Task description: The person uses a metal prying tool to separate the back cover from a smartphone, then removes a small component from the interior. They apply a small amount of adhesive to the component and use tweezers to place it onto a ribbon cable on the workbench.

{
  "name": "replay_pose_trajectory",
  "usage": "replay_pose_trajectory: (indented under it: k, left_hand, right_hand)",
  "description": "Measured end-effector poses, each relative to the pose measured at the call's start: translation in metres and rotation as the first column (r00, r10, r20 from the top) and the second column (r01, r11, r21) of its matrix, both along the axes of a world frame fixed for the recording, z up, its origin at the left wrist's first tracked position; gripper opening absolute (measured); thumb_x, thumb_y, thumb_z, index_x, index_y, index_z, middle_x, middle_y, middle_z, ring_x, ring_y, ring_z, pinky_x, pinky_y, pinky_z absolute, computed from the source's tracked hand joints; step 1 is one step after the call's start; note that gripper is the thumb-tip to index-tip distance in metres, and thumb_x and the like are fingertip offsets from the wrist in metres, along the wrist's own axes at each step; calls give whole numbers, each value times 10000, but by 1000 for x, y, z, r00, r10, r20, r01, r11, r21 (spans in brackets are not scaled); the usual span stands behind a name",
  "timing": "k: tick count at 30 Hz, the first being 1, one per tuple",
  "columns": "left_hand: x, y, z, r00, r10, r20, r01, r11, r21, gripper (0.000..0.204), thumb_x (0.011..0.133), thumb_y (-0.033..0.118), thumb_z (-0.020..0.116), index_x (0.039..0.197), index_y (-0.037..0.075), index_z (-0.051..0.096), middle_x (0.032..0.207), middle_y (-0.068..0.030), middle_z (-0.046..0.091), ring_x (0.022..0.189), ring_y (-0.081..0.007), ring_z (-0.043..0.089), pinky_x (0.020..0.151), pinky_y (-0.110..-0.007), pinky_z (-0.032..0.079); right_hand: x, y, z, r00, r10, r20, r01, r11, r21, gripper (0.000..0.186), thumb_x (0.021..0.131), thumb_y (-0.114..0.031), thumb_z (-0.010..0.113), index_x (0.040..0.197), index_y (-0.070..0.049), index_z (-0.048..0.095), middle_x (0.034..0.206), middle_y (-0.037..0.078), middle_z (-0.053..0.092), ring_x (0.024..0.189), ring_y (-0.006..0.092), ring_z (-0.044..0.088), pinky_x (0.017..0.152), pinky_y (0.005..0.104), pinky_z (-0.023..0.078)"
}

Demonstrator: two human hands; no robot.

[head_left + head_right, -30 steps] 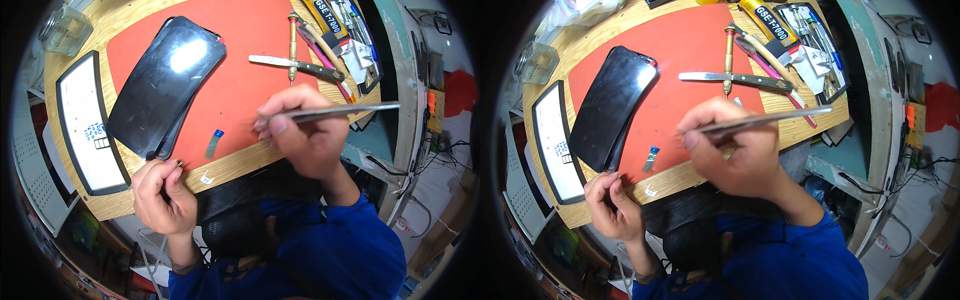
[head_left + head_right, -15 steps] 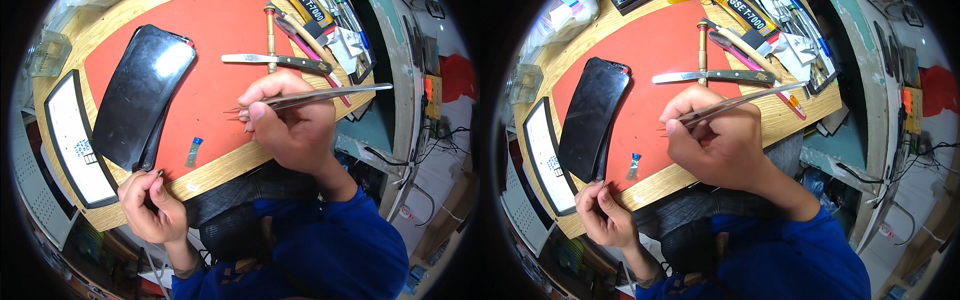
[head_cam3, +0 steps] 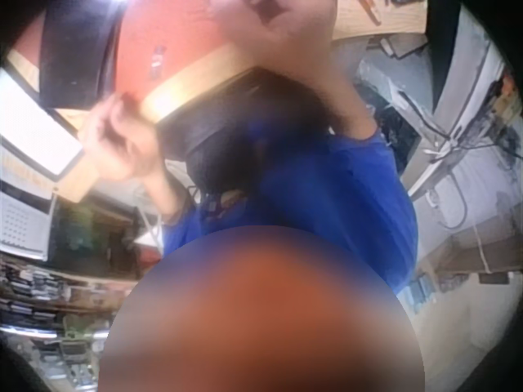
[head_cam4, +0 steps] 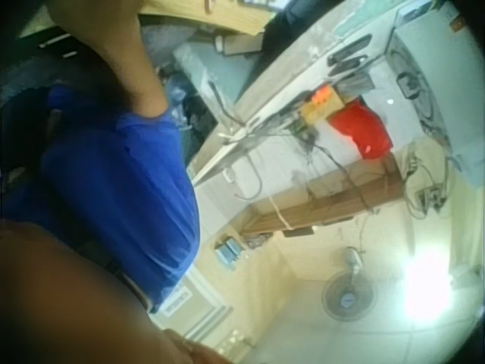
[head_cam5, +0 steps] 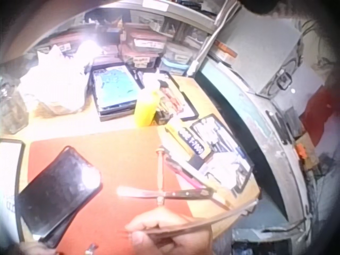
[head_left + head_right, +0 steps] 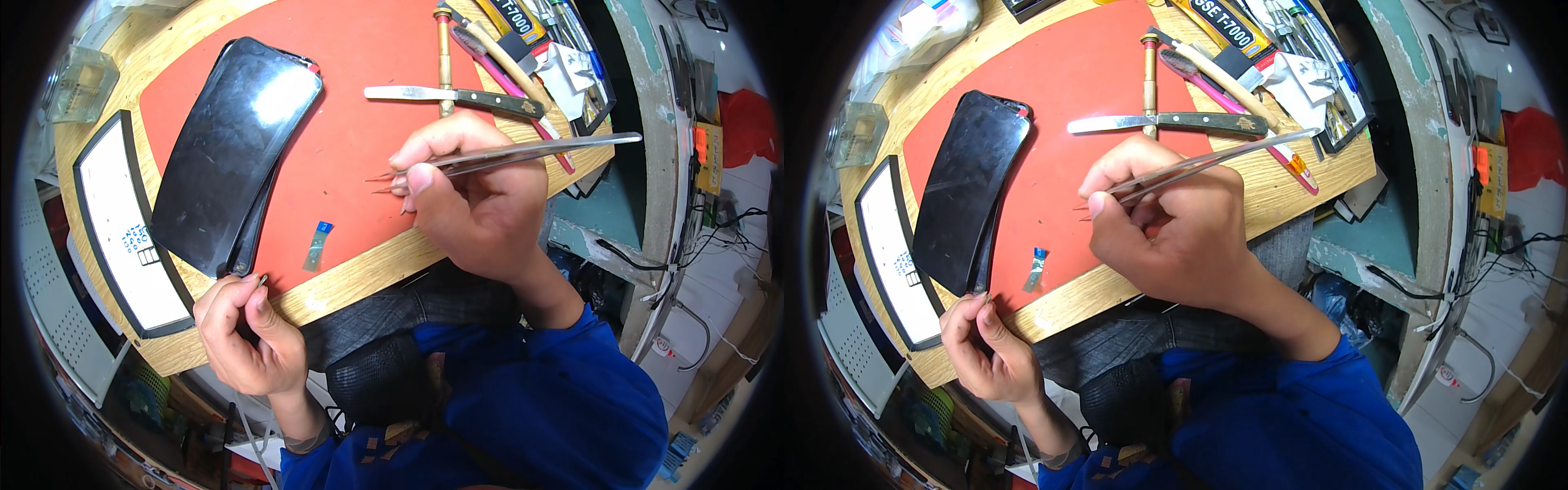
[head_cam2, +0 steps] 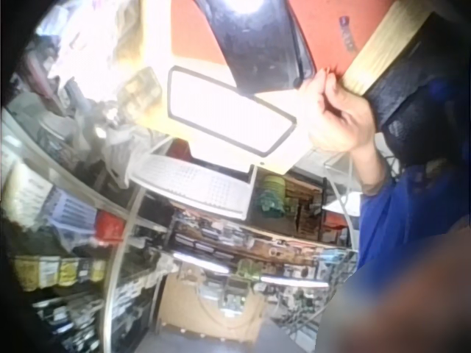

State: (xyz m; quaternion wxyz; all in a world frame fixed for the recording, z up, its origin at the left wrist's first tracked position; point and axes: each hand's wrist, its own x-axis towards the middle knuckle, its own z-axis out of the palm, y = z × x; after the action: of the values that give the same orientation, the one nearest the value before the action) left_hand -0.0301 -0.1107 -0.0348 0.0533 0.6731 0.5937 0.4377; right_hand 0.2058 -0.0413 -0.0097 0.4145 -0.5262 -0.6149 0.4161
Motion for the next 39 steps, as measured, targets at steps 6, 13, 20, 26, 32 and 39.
replay_pose_trajectory:
  k: [6,13,20,26,32,39]
  left_hand:
    - [2,0,2,998,-13,67,15,1000,-16,68,1046,-10,669,1065,-75,665,951,-165,701,877,-234,654,834,-328,531]
    - [2,3,6,1000,-12,16,12,1000,-22,106,948,-23,777,1022,-42,704,876,-146,737,788,-281,700,712,-350,567]
    - [3,7,11,999,-43,-25,42,998,-43,139,903,-9,828,1010,-36,743,878,-129,745,782,-274,700,690,-351,553]
    - [3,6,12,998,-39,-40,37,998,-56,146,889,-13,833,1008,-33,749,882,-126,748,786,-278,703,691,-355,554]
    - [3,7,11,998,-44,-34,41,997,-64,147,888,-14,830,1008,-31,748,884,-125,746,790,-280,704,694,-356,555]
    - [4,7,11,998,-41,-43,38,997,-62,138,896,-6,827,1004,-27,743,885,-121,747,796,-277,705,697,-352,555]
  right_hand:
    - [-7,-3,3,973,-131,-192,113,988,-101,46,931,0,729,976,-4,718,780,-8,713,650,-8,632,578,181,489]
    - [-26,-14,2,980,84,-181,-68,993,92,74,932,31,714,1003,14,705,821,44,733,701,70,698,618,232,540]
    - [-31,-15,1,989,127,-79,-115,984,140,90,914,29,722,994,-6,699,837,53,759,682,79,708,598,227,542]
    - [-30,-13,5,985,168,-34,-163,981,107,73,933,-3,733,1002,13,715,874,77,770,719,105,730,634,245,568]
    - [-27,-13,8,983,182,16,-183,980,83,74,942,-20,744,1005,16,729,889,95,776,720,115,733,638,254,568]
    - [-29,-13,7,985,175,1,-174,980,95,68,942,-19,750,996,16,727,885,92,777,718,115,736,637,253,570]
